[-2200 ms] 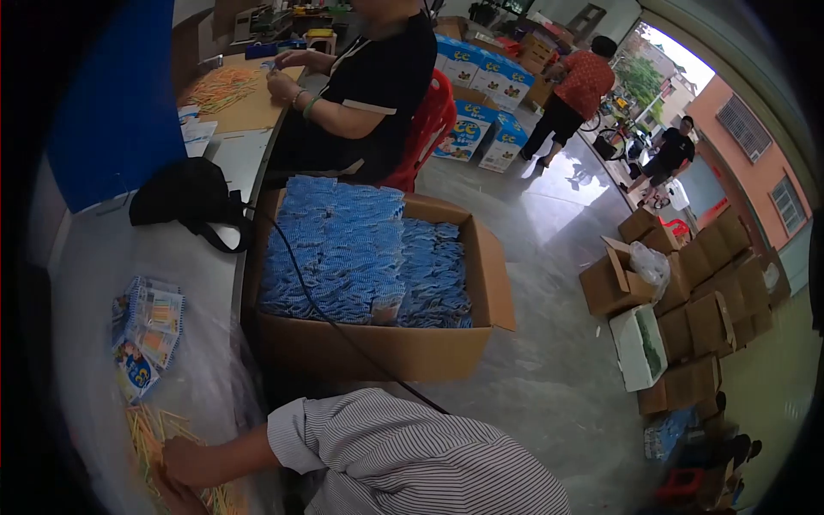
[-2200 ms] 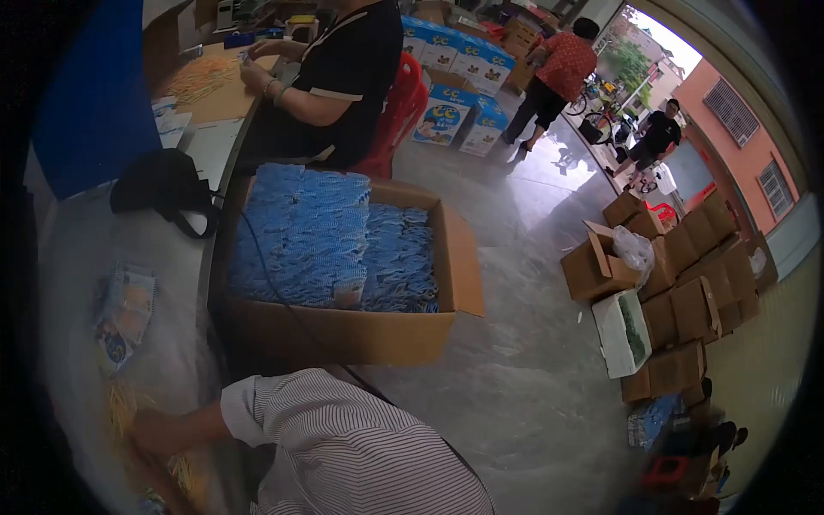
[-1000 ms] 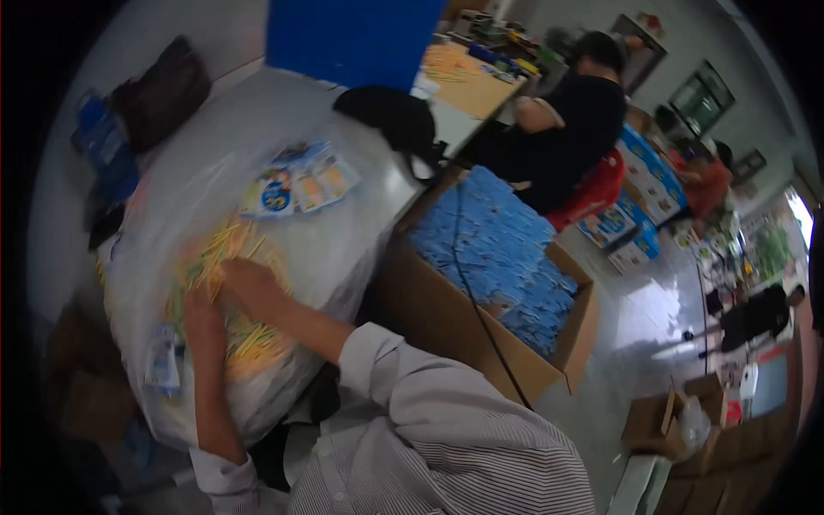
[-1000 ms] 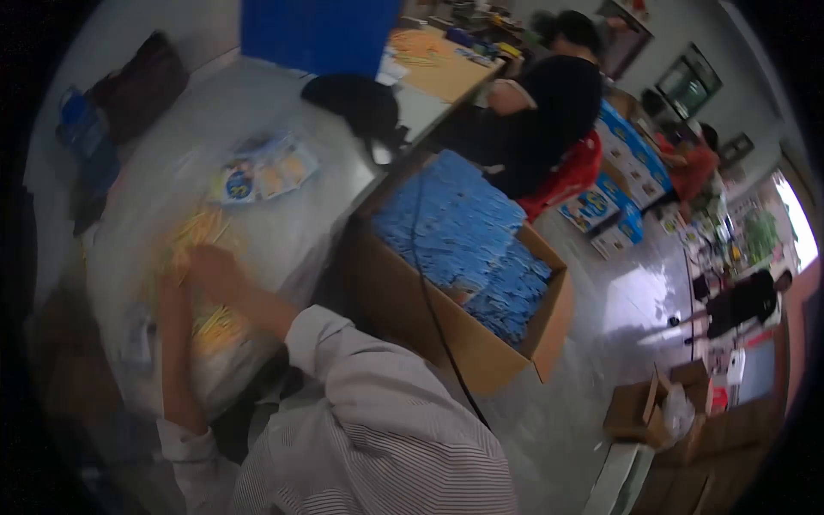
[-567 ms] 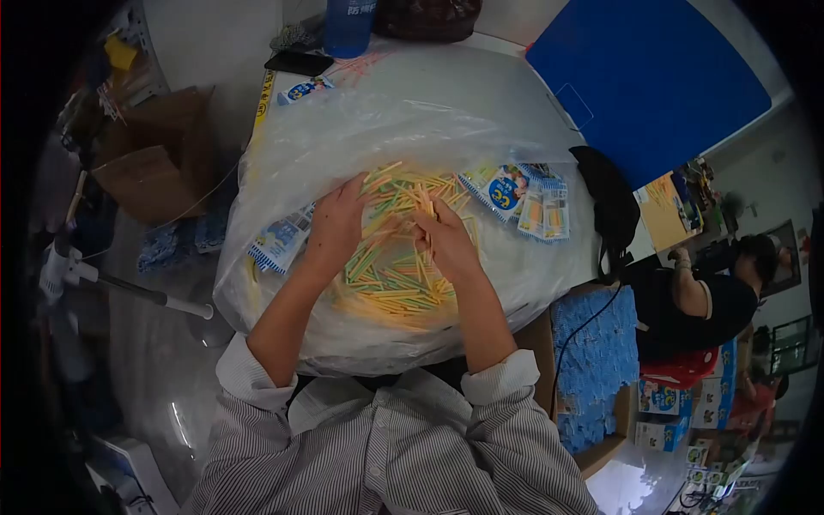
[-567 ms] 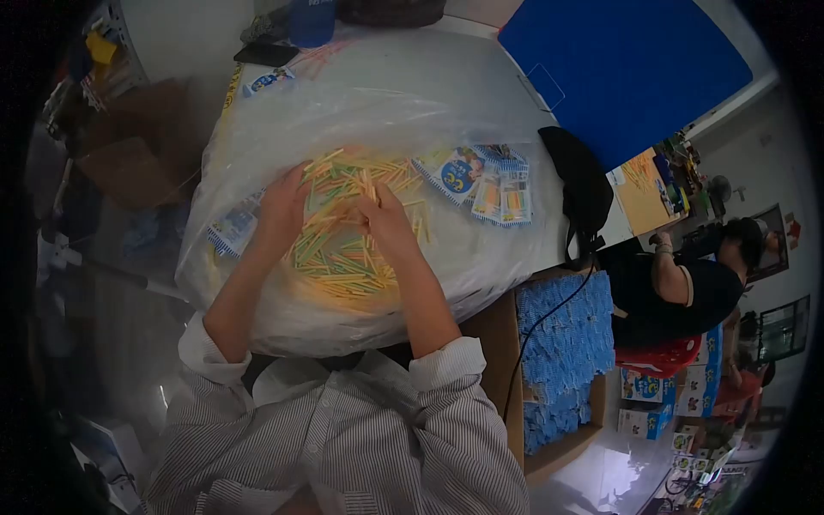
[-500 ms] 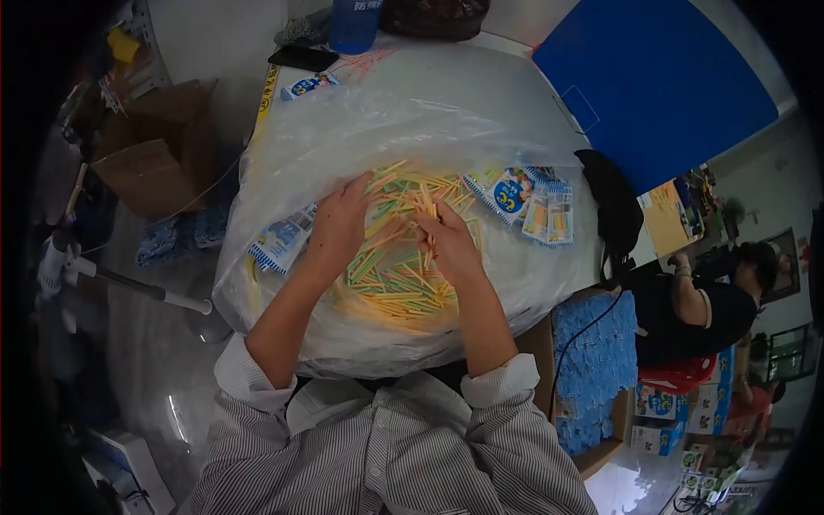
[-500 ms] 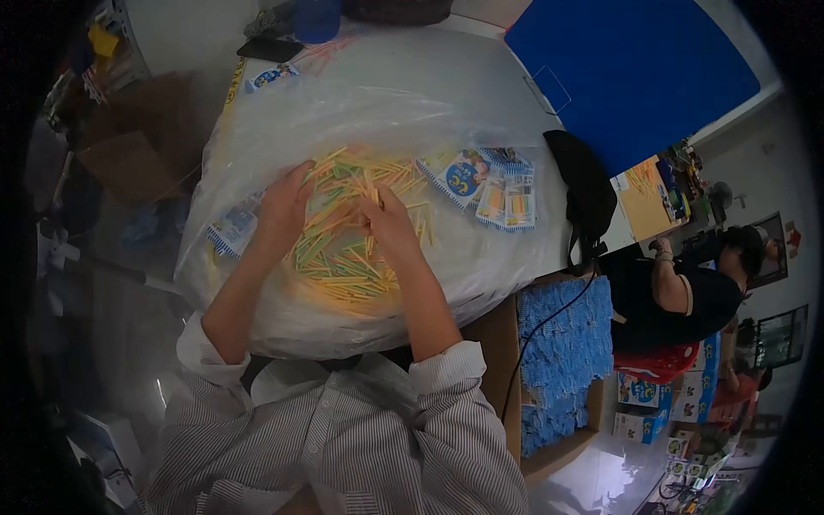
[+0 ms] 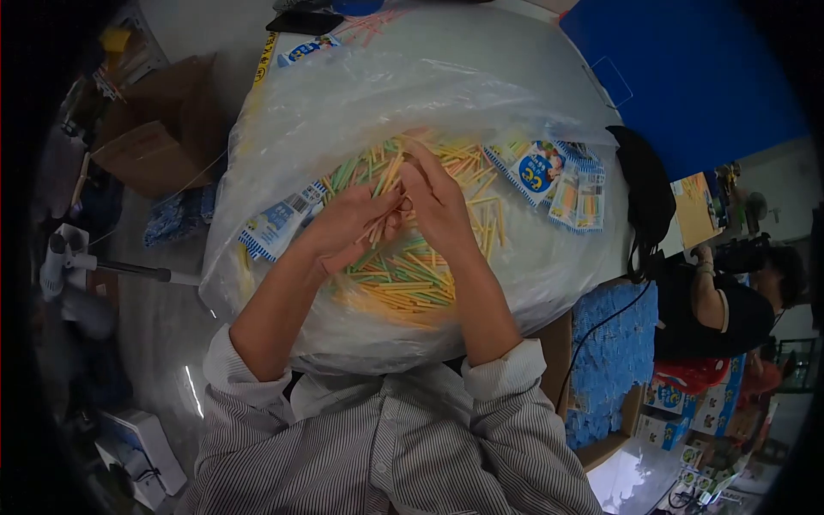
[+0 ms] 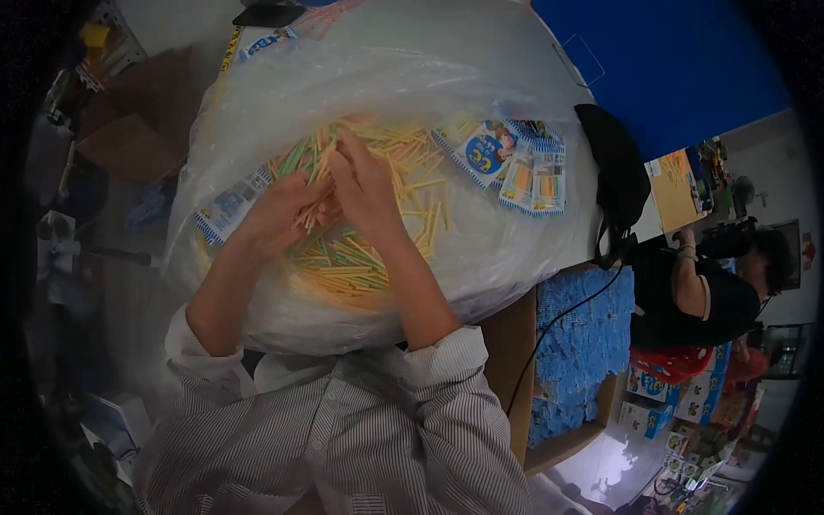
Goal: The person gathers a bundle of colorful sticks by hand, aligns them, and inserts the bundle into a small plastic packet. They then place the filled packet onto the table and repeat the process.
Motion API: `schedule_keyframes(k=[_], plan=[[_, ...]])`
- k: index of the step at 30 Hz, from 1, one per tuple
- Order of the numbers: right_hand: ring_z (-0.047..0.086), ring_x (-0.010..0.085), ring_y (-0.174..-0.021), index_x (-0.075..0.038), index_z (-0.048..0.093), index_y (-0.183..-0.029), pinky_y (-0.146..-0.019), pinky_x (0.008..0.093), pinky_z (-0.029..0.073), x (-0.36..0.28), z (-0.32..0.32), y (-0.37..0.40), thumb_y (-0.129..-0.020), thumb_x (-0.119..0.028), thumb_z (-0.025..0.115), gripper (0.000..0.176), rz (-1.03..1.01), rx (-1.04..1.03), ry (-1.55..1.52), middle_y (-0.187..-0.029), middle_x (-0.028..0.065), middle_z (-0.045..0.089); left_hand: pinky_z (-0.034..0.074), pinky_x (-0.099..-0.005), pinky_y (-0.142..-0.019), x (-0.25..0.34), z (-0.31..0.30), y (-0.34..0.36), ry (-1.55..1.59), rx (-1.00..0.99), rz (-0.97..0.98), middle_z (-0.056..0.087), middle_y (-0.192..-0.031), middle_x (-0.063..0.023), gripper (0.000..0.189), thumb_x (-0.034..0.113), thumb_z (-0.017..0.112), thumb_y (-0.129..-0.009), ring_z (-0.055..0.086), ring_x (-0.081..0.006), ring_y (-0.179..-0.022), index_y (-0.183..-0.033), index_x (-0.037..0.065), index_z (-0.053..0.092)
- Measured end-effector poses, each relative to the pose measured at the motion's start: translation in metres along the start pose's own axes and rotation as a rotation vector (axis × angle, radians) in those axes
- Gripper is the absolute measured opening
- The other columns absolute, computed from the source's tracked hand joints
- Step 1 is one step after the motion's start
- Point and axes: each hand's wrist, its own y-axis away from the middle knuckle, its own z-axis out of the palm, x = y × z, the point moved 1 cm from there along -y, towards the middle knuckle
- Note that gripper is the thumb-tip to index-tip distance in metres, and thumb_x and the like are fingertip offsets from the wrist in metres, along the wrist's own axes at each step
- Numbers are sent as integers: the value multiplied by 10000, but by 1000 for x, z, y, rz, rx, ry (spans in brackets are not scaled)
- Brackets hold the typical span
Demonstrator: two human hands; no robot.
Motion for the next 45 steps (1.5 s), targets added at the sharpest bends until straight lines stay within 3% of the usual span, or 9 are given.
schedule_keyframes(k=[1, 5, 7, 11, 17, 22, 28, 39, 45], plan=[[513, 121, -779, 9, 441, -1057, -679, 256, 423, -4, 2, 1, -843, -152, 425, 268, 213, -106, -154, -932, 85, 533, 415, -196, -532, -3, 1, -1, 37, -53, 9, 507, -723, -17, 156, 165, 446, -841, 483, -76, -597, -908, 28, 477], [507, 76, -659, -22, 479, -983, -579, 224, 415, 12, 8, -4, -832, -170, 442, 215, 310, -77, -265, -834, 47, 554, 417, -198, -520, -10, -5, -1, 87, -79, -101, 507, -744, -25, 123, 119, 445, -828, 484, -83, -582, -906, 28, 474], [502, 86, -624, -36, 488, -913, -571, 232, 411, 25, 11, -5, -807, -181, 465, 181, -50, -102, -13, -802, 46, 560, 418, -206, -490, -11, 4, -1, -33, 107, -127, 501, -749, -25, 177, 64, 425, -806, 477, -83, -558, -982, 53, 432], [523, 144, -562, -9, 433, -859, -539, 264, 410, 38, 24, -9, -778, -141, 440, 155, -50, 60, -224, -591, 76, 500, 313, -153, -387, -16, 8, -2, -42, 162, -11, 424, -671, 7, 360, 45, 365, -804, 385, -43, -491, -1143, 136, 283], [523, 160, -510, -13, 408, -807, -495, 269, 411, 26, 15, 0, -763, -69, 421, 72, -134, 52, -226, -590, 78, 511, 248, -157, -362, -16, -7, -4, -127, 130, -140, 394, -670, 19, 296, 98, 364, -850, 332, -33, -485, -1139, 130, 310], [527, 160, -502, -4, 416, -761, -486, 276, 410, 18, 10, 5, -761, -46, 401, 45, -76, 189, -266, -568, 79, 511, 237, -149, -382, -12, 16, 4, 38, 190, -12, 387, -650, 30, 227, 88, 418, -835, 311, -26, -482, -1059, 91, 377], [536, 240, -510, 8, 421, -747, -510, 326, 419, 35, 20, -1, -764, -101, 405, 112, -108, 218, -208, -605, 143, 519, 224, -143, -384, -15, -43, -10, -190, 51, -50, 389, -650, 38, 157, 94, 449, -820, 309, -18, -473, -975, 71, 435], [519, 327, -662, 5, 444, -756, -607, 403, 396, 17, 12, 11, -743, -204, 467, 211, 15, 143, -46, -696, 176, 512, 250, -183, -380, -23, -41, -15, -216, 139, -12, 372, -579, 36, 109, 173, 401, -852, 324, -40, -454, -891, 86, 454], [515, 310, -742, -8, 478, -779, -639, 375, 395, 20, 17, 11, -766, -219, 460, 212, -162, 127, 33, -778, 160, 502, 288, -222, -399, -20, -12, -4, -381, 235, -29, 377, -562, 17, 156, 187, 352, -871, 345, -70, -453, -877, 70, 455]])
